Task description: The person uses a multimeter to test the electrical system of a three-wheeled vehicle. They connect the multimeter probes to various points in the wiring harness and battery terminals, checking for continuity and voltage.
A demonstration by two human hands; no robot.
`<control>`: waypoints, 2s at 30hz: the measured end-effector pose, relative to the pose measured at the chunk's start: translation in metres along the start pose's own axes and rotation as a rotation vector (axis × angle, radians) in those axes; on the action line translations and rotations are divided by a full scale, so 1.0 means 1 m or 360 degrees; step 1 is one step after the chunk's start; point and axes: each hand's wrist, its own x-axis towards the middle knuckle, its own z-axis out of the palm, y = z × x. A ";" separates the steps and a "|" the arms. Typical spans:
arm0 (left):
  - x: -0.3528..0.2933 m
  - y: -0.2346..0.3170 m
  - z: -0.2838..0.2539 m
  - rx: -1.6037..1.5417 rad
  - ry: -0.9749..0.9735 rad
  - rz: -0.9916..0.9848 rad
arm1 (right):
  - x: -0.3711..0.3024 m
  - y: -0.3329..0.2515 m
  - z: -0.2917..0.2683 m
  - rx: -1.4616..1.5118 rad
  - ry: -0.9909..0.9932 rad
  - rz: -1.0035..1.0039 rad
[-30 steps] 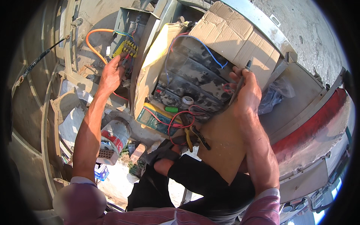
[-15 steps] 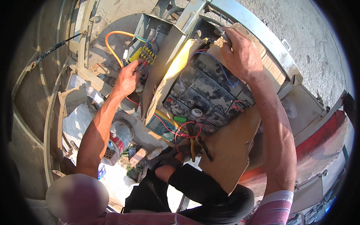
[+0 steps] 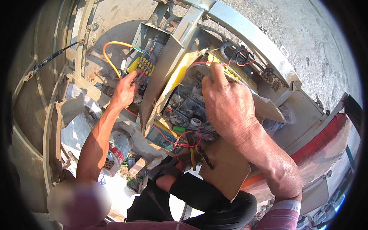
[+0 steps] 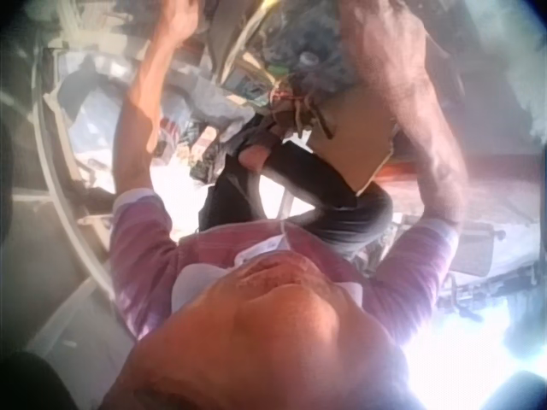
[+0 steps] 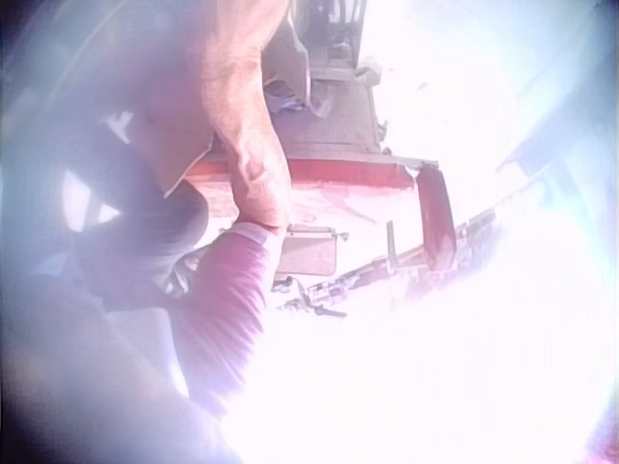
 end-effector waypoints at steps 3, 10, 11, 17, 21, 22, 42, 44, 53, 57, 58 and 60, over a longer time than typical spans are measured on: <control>0.001 -0.002 0.000 0.0003 -0.0053 -0.0114 | -0.005 -0.018 0.015 -0.0146 0.0225 -0.0059; -0.001 -0.007 0.001 -0.0021 0.0065 -0.0112 | -0.049 0.009 0.042 0.0225 -0.0551 0.0474; 0.001 -0.008 0.002 -0.0002 0.0077 -0.0151 | -0.057 0.014 0.038 0.0339 -0.0684 0.0653; -0.001 -0.007 0.003 -0.0057 0.0072 -0.0249 | -0.071 0.029 -0.011 0.0935 0.0514 0.0450; 0.000 -0.002 -0.004 0.0269 0.0001 -0.0224 | -0.053 0.042 -0.022 0.1012 0.0697 0.1066; 0.000 -0.002 -0.004 0.0245 0.0016 -0.0184 | -0.053 0.043 -0.021 0.0908 0.0543 0.1041; 0.001 -0.014 -0.001 0.0224 0.0055 -0.0178 | -0.082 0.032 -0.008 0.0855 0.0294 0.0622; 0.001 -0.012 -0.001 0.0084 0.0076 -0.0143 | -0.082 0.032 -0.008 0.0860 0.0285 0.0625; 0.003 -0.007 0.000 0.0031 0.0068 -0.0100 | -0.069 0.052 -0.003 0.0875 0.0812 0.0641; 0.004 -0.013 -0.001 0.0172 0.0049 -0.0162 | -0.061 0.058 0.000 0.0613 0.1306 0.0388; 0.005 -0.014 0.000 0.0121 0.0044 -0.0126 | -0.064 0.051 -0.001 0.0675 0.1271 0.0421; 0.006 -0.014 0.002 -0.0073 0.0049 -0.0094 | -0.069 0.040 -0.003 0.0909 0.1217 0.0316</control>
